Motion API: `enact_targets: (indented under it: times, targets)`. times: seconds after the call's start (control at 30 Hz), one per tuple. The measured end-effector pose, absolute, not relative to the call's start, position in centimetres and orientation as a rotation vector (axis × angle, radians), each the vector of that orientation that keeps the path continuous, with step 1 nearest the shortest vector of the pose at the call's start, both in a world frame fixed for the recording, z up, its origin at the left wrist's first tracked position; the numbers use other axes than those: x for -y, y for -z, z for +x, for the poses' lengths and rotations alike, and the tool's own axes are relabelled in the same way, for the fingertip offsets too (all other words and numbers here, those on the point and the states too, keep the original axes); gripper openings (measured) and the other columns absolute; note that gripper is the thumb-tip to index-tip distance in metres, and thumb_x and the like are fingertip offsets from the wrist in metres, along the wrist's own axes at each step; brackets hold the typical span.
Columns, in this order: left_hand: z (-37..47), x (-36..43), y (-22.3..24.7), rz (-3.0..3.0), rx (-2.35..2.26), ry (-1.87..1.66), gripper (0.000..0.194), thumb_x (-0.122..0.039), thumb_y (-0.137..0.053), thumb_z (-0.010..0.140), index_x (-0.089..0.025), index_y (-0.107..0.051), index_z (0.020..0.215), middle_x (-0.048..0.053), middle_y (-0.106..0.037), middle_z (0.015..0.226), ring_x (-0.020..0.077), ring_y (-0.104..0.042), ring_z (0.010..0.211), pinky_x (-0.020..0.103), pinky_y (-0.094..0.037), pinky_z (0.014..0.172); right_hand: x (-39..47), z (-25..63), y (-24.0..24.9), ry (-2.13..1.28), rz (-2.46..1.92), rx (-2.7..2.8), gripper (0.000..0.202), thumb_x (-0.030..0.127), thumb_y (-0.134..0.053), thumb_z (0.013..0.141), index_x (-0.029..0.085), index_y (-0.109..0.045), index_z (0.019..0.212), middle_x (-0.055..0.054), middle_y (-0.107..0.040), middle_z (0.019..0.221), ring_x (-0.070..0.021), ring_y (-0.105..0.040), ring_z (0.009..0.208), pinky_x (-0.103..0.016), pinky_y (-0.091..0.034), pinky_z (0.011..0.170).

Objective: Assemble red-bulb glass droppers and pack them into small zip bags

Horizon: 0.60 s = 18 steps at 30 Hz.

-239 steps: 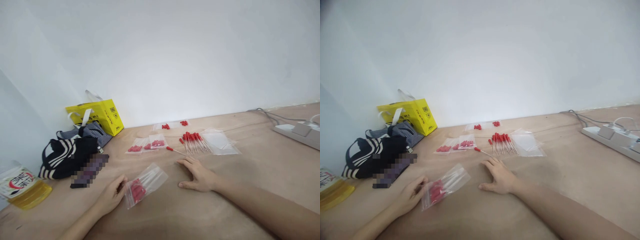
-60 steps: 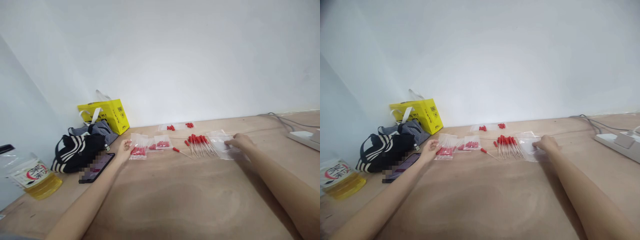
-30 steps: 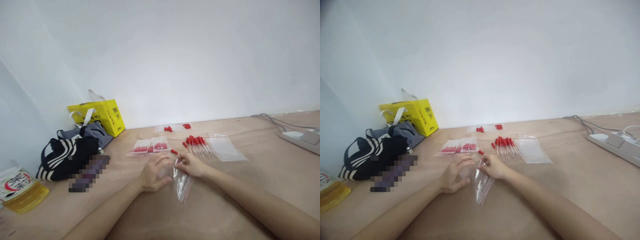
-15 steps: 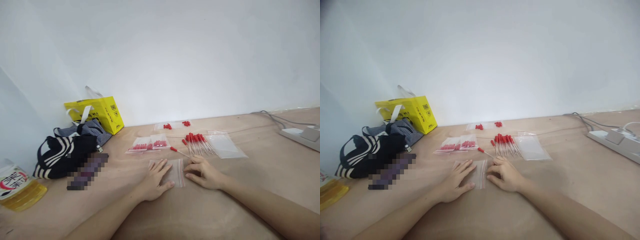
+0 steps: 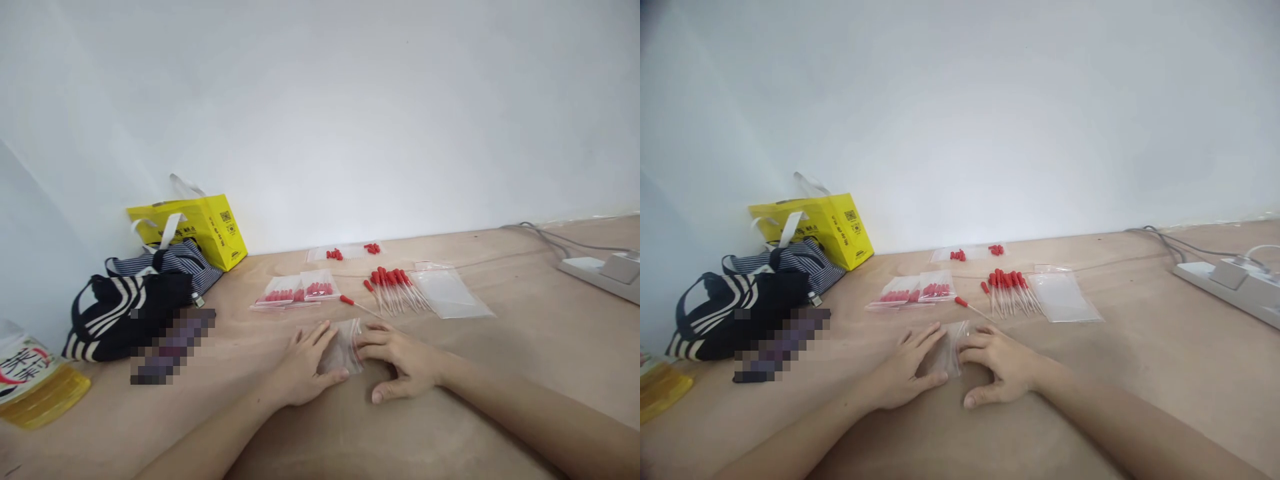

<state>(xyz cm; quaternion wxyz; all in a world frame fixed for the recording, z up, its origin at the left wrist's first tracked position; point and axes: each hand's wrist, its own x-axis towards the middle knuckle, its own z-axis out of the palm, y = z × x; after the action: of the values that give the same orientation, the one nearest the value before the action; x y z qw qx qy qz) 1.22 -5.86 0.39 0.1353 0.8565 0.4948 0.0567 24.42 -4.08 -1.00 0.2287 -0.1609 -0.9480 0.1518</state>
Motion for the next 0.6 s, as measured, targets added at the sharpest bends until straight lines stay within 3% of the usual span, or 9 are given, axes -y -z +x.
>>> enact_targets:
  times: [0.1,0.2,0.3,0.37,0.47,0.53,0.6]
  targets:
    - [0.9,5.5,-0.9,2.504,-1.469,-0.245,0.082,-0.064,-0.049,0.065,-0.024,-0.026,0.132,0.011,-0.036,0.133,0.0315,-0.029,0.122,0.055,-0.010,0.100,4.0,24.4,1.0,-0.337,-0.455,2.647,0.049,0.050,-0.057,0.070,0.024,-0.054,0.111,-0.009,-0.042,0.126,-0.0238,-0.041,0.111,-0.042,-0.028,0.093]
    - [0.7,4.8,-1.0,2.532,-1.318,-0.304,0.084,-0.061,-0.053,0.064,-0.023,-0.023,0.133,0.009,-0.029,0.137,0.0293,-0.026,0.124,0.049,-0.016,0.102,4.1,24.5,0.9,-0.358,-0.446,2.664,0.046,0.048,-0.058,0.070,0.027,-0.055,0.111,-0.009,-0.038,0.129,-0.0247,-0.036,0.116,-0.042,-0.027,0.094]
    - [0.7,4.4,-0.8,2.539,-1.202,-0.268,0.075,-0.056,-0.045,0.074,-0.022,-0.017,0.135,0.007,-0.023,0.140,0.0253,-0.020,0.127,0.044,-0.016,0.104,3.9,24.5,0.6,-0.459,-0.419,2.635,0.038,0.045,-0.060,0.070,0.026,-0.060,0.103,-0.008,-0.044,0.125,-0.0233,-0.039,0.114,-0.040,-0.027,0.094]
    - [0.7,4.4,-0.6,2.548,-1.208,-0.231,0.070,-0.055,-0.041,0.077,-0.022,-0.018,0.134,0.006,-0.024,0.140,0.0242,-0.020,0.128,0.044,-0.012,0.105,3.2,24.4,0.3,-0.594,-0.435,2.576,0.029,0.042,-0.055,0.074,0.023,-0.064,0.094,-0.006,-0.056,0.108,-0.0193,-0.050,0.101,-0.035,-0.035,0.087]
    - [0.8,4.5,-0.5,2.541,-1.247,-0.200,0.069,-0.056,-0.039,0.078,-0.020,-0.021,0.134,0.007,-0.025,0.139,0.0239,-0.021,0.128,0.044,-0.011,0.105,0.9,23.5,-0.1,-0.652,-0.747,2.368,0.027,0.035,-0.045,0.082,0.018,-0.064,0.074,-0.002,-0.063,0.072,-0.0131,-0.057,0.068,-0.025,-0.043,0.065]
    - [0.9,4.6,-0.4,2.531,-1.285,-0.213,0.069,-0.057,-0.039,0.077,-0.020,-0.023,0.133,0.008,-0.025,0.139,0.0239,-0.021,0.127,0.044,-0.012,0.105,-1.2,22.3,-0.2,-0.458,-1.141,2.143,0.020,0.030,-0.049,0.079,0.016,-0.062,0.072,-0.003,-0.063,0.072,-0.0138,-0.056,0.068,-0.025,-0.041,0.063]
    - [0.9,4.6,-0.3,2.524,-1.318,-0.234,0.069,-0.057,-0.039,0.077,-0.019,-0.024,0.133,0.008,-0.027,0.138,0.0238,-0.022,0.127,0.045,-0.013,0.105,-3.2,20.8,0.0,-0.426,-1.471,2.030,0.020,0.025,-0.054,0.075,0.014,-0.058,0.091,-0.005,-0.063,0.082,-0.0144,-0.057,0.075,-0.023,-0.041,0.065]
